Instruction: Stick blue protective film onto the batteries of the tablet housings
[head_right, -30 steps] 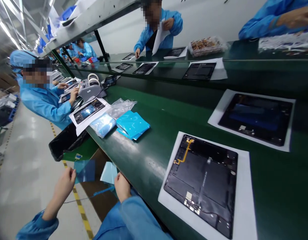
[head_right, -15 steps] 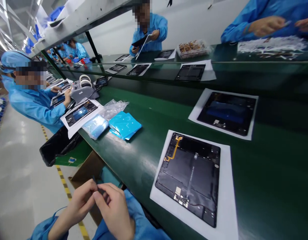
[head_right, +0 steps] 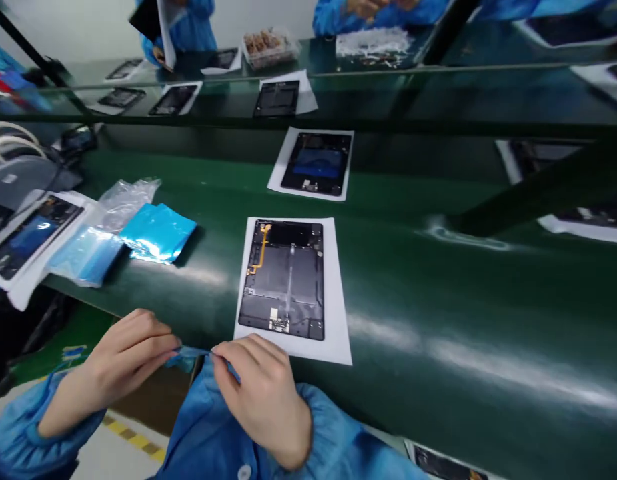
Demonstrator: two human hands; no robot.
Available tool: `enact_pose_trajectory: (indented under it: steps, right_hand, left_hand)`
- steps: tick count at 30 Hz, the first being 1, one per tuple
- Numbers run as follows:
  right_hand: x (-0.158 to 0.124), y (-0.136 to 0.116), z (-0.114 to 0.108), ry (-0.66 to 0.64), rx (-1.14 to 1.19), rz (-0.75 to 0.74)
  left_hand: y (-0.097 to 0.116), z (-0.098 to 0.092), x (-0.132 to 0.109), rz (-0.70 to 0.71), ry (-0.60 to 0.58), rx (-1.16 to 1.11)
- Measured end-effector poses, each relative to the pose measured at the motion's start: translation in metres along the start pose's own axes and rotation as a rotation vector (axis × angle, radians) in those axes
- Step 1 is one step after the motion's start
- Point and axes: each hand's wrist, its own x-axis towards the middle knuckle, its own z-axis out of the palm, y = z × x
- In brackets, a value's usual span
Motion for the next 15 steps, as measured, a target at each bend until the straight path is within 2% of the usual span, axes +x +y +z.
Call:
enact_pose_trajectory:
  steps: [3, 6, 7, 8, 10, 12, 13, 15]
  right_hand:
    - [0.014, 0.006, -0.036, -0.014, -0.105, 0.093]
    - [0.038, 0.03, -0.071, 0.001, -0.083, 0.377]
    - [0.048, 0.041, -0.082, 0.027, -0.041, 0.497]
    - [0.057, 0.054, -0.091, 0.066, 0.013, 0.603]
    - [0.072, 0.078, -0.104, 0.158, 0.128, 0.761]
    - [0.082, 0.096, -0.111, 0.216, 0.205, 0.857]
    - [0.085, 0.102, -0.113, 0.225, 0.223, 0.892]
    - [0.086, 0.108, -0.114, 0.215, 0.236, 0.944]
  left_hand:
    - [-0.008, 0.009, 0.045, 0.121, -0.041, -0.006]
    - [-0.032, 0.025, 0.088, 0.12, 0.119, 0.03]
    - [-0.043, 0.031, 0.099, 0.104, 0.115, 0.034]
    - [-0.054, 0.038, 0.109, 0.105, 0.047, 0.022]
    - [-0.072, 0.053, 0.121, 0.161, -0.212, -0.035]
    - [-0.083, 0.068, 0.126, 0.239, -0.45, -0.082]
    - [-0.085, 0.075, 0.126, 0.265, -0.514, -0.093]
    - [-0.085, 0.087, 0.125, 0.29, -0.56, -0.108]
